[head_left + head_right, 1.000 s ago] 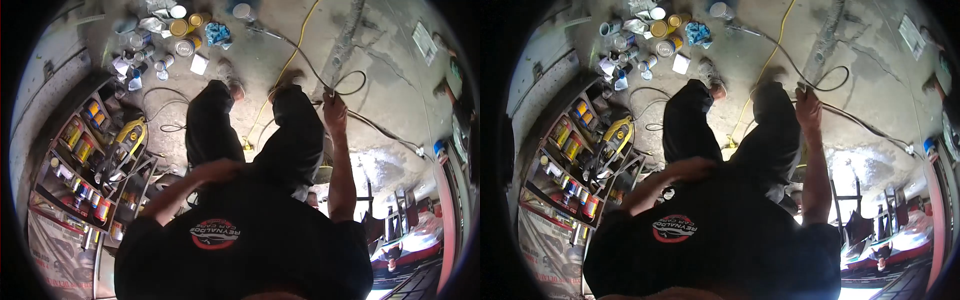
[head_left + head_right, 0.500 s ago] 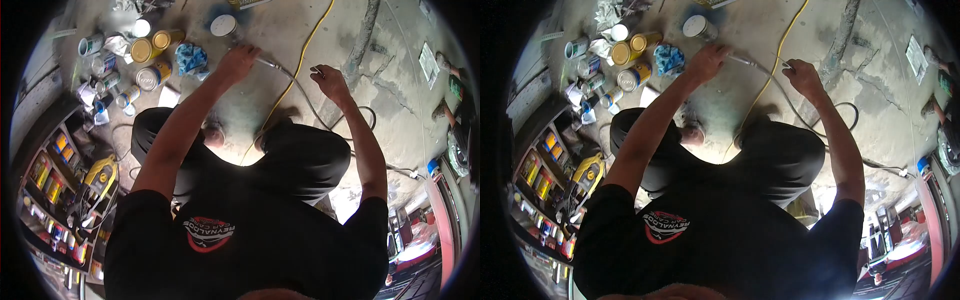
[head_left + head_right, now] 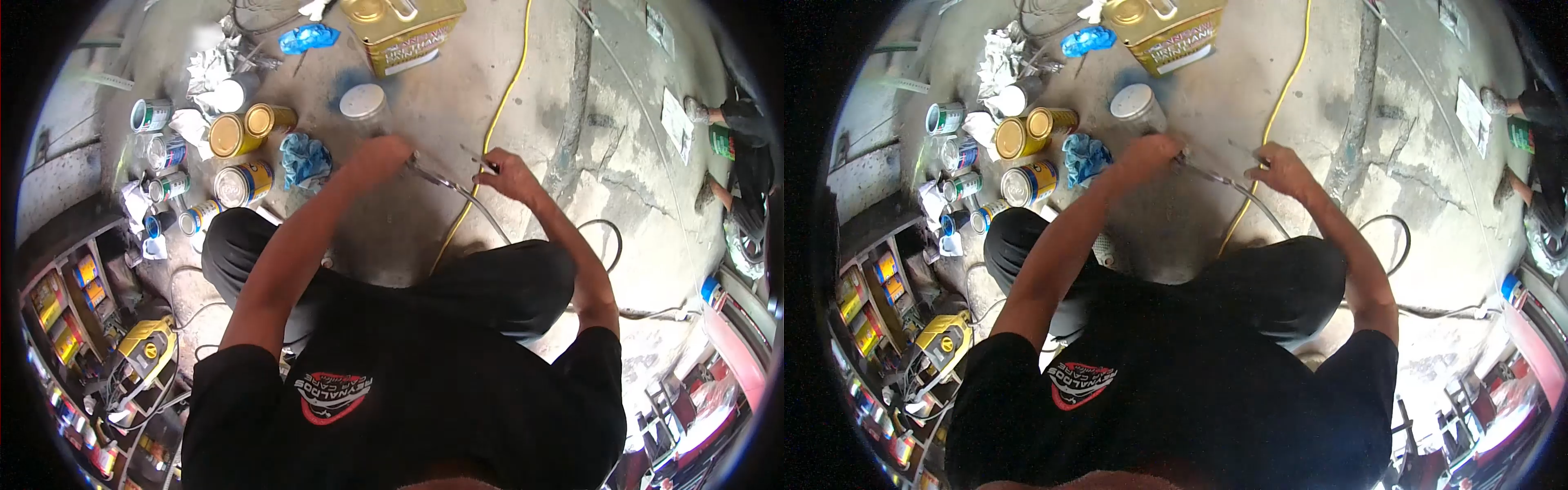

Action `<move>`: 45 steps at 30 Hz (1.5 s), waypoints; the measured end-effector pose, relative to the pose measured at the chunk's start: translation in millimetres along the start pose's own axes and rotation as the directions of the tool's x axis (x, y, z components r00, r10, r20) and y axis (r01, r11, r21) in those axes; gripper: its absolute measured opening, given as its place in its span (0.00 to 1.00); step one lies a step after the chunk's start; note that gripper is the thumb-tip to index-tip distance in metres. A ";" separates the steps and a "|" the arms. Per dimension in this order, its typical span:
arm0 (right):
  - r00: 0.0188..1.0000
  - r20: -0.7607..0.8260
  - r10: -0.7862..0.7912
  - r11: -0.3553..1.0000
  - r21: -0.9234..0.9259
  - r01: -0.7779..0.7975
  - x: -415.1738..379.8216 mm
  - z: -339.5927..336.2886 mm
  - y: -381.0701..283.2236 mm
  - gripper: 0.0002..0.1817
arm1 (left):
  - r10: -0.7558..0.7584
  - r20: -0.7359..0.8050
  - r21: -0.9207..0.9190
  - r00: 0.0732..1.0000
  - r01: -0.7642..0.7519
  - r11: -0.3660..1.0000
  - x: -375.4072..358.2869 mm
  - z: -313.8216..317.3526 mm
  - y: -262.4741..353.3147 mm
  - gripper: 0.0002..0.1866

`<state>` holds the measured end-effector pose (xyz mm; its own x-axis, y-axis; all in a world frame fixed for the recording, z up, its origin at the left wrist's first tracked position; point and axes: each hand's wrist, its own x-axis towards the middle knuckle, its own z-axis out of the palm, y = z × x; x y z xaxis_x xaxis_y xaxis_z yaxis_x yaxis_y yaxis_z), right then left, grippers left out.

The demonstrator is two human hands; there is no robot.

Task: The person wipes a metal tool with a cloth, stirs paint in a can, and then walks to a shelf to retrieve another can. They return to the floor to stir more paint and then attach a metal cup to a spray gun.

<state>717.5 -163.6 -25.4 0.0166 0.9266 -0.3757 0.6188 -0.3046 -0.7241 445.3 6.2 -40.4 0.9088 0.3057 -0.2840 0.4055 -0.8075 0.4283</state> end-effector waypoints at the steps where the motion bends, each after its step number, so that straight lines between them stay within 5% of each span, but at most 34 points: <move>1: 1.000 0.029 0.010 1.000 -0.023 -0.009 -1.8 2.0 -3.3 0.20 | 0.016 -0.029 -0.045 0.999 -0.017 0.999 -6.0 -11.8 11.4 0.11; 4: 0.996 0.069 0.051 0.998 0.026 -0.053 -11.5 6.8 -17.2 0.19 | 0.020 -0.062 -0.126 0.998 -0.028 0.992 -17.2 -55.7 44.5 0.11; 5: 0.972 0.146 0.181 0.979 0.065 -0.192 -15.0 2.8 -29.0 0.16 | 0.002 -0.031 -0.126 1.000 -0.006 0.992 -18.2 -75.0 57.4 0.12; 8: 0.985 0.137 0.106 0.942 0.303 -0.144 -26.7 -9.4 -43.6 0.14 | 0.011 -0.032 -0.150 0.999 -0.016 0.989 -21.5 -116.6 67.9 0.13; 9: 0.995 0.096 -0.021 0.944 0.331 -0.012 -28.8 -14.6 -47.7 0.13 | 0.030 -0.043 -0.156 0.999 -0.037 0.987 -23.4 -128.9 69.2 0.13; 12: 0.989 0.147 -0.007 0.943 0.329 -0.042 -34.9 -40.7 -72.5 0.14 | 0.121 -0.126 -0.126 0.985 -0.137 0.983 -27.2 -161.4 69.1 0.14; 17: 0.976 0.095 -0.197 0.977 -0.064 0.203 -48.6 -75.0 -120.3 0.15 | 0.067 -0.219 -0.122 0.973 -0.095 0.988 -44.8 -199.2 89.5 0.18; 21: 0.948 -0.109 -0.299 0.927 -0.268 0.261 -62.5 -62.9 -127.1 0.14 | 0.088 -0.330 -0.131 0.940 -0.138 0.982 -53.6 -200.4 94.0 0.18; 24: 0.941 -0.179 -0.289 0.926 -0.300 0.227 -70.4 -55.8 -130.3 0.13 | 0.038 -0.292 -0.206 0.956 -0.102 0.973 -57.6 -208.7 96.6 0.19; 28: 0.881 -0.229 -0.414 0.904 -0.220 0.367 -70.9 -59.5 -132.2 0.14 | 0.063 -0.304 -0.193 0.950 -0.126 0.973 -62.5 -214.1 100.3 0.19; 31: 0.979 -0.053 -0.196 0.980 -0.026 0.195 -68.3 -68.0 -142.5 0.14 | 0.141 -0.345 -0.127 0.928 -0.195 0.973 -66.5 -215.4 96.0 0.19; 34: 0.990 0.021 -0.139 0.989 0.057 0.138 -65.3 -68.0 -150.1 0.14 | 0.135 -0.327 -0.120 0.935 -0.183 0.976 -68.2 -215.5 88.7 0.19; 38: 0.881 -0.218 -0.419 0.903 -0.199 0.380 -62.6 -57.8 -146.0 0.09 | 0.115 -0.341 -0.184 0.933 -0.186 0.965 -68.3 -220.7 86.6 0.19; 42: 0.815 -0.273 -0.511 0.842 -0.350 0.410 -57.2 -52.9 -139.6 0.12 | 0.171 -0.408 -0.139 0.897 -0.246 0.959 -64.6 -220.1 81.2 0.18; 45: 0.805 -0.244 -0.541 0.779 -0.507 0.369 -59.5 -63.0 -144.2 0.19 | 0.041 -0.318 -0.285 0.947 -0.137 0.949 -62.4 -221.2 78.0 0.16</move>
<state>676.7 -160.9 137.8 -0.1291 0.9645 0.2304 0.8861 0.2165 -0.4098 442.0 35.7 200.5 0.9089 0.4164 0.0211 0.2883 -0.6643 0.6896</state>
